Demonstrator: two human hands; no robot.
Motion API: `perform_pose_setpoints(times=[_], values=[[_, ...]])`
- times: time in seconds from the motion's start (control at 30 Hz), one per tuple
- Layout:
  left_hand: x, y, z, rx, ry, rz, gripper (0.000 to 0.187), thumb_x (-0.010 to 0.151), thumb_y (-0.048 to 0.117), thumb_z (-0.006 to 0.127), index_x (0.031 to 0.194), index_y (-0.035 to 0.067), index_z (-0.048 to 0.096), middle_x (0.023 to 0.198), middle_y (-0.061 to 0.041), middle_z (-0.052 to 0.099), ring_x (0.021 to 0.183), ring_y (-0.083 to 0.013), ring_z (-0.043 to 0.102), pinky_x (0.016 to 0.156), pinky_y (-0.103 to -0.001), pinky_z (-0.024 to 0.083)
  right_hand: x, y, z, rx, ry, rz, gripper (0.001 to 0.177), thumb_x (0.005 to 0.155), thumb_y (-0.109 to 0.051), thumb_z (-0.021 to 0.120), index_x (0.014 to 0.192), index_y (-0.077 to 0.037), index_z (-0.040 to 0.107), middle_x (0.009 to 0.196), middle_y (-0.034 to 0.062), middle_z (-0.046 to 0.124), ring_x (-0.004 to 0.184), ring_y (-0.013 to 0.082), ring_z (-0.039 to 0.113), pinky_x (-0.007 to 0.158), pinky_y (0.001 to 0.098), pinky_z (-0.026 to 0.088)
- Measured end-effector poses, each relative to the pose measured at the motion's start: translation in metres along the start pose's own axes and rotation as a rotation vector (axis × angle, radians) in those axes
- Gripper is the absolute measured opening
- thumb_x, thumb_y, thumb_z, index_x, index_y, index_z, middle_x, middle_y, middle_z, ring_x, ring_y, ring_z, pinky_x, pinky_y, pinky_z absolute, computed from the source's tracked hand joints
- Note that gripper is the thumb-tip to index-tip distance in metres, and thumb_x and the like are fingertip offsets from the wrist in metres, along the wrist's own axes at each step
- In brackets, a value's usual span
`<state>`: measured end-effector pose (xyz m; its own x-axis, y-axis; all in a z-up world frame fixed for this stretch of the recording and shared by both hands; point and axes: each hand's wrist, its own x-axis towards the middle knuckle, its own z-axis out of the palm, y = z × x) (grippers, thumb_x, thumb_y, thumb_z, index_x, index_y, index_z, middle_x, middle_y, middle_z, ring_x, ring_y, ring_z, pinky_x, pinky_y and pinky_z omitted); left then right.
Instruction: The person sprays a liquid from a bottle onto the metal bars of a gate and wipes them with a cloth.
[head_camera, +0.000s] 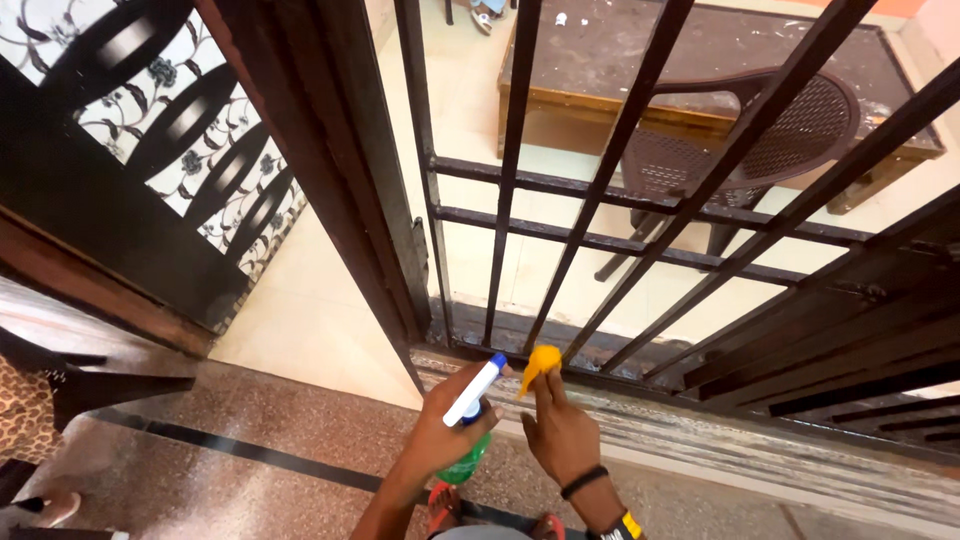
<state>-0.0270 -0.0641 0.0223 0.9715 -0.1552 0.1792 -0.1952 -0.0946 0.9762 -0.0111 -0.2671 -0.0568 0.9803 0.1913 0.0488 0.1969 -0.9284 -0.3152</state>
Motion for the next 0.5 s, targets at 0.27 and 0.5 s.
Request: perform_pose_setpoints(times=[0.27, 0.5], values=[[0.006, 0.005, 0.006, -0.009, -0.022, -0.022, 0.054, 0.081, -0.001, 0.077, 0.133, 0.009, 0.064, 0.119, -0.002, 0.074, 0.072, -0.0061, 0.065, 0.066, -0.025, 0.054, -0.020, 0.030, -0.008, 0.009, 0.246, 0.160, 0.072, 0.080, -0.036, 0.076, 0.137, -0.002, 0.048, 0.146, 0.0222, 0.050, 0.078, 0.0377, 0.074, 0.054, 0.0441, 0.060], [0.008, 0.008, 0.016, -0.002, -0.053, -0.014, 0.052, 0.082, -0.001, 0.078, 0.131, 0.008, 0.065, 0.115, -0.002, 0.074, 0.070, -0.0067, 0.063, 0.065, -0.025, 0.053, 0.026, 0.032, -0.001, -0.060, 0.153, 0.164, 0.073, 0.076, -0.020, 0.073, 0.142, -0.007, 0.047, 0.156, 0.0154, 0.045, 0.070, 0.0372, 0.073, 0.058, 0.0440, 0.061]])
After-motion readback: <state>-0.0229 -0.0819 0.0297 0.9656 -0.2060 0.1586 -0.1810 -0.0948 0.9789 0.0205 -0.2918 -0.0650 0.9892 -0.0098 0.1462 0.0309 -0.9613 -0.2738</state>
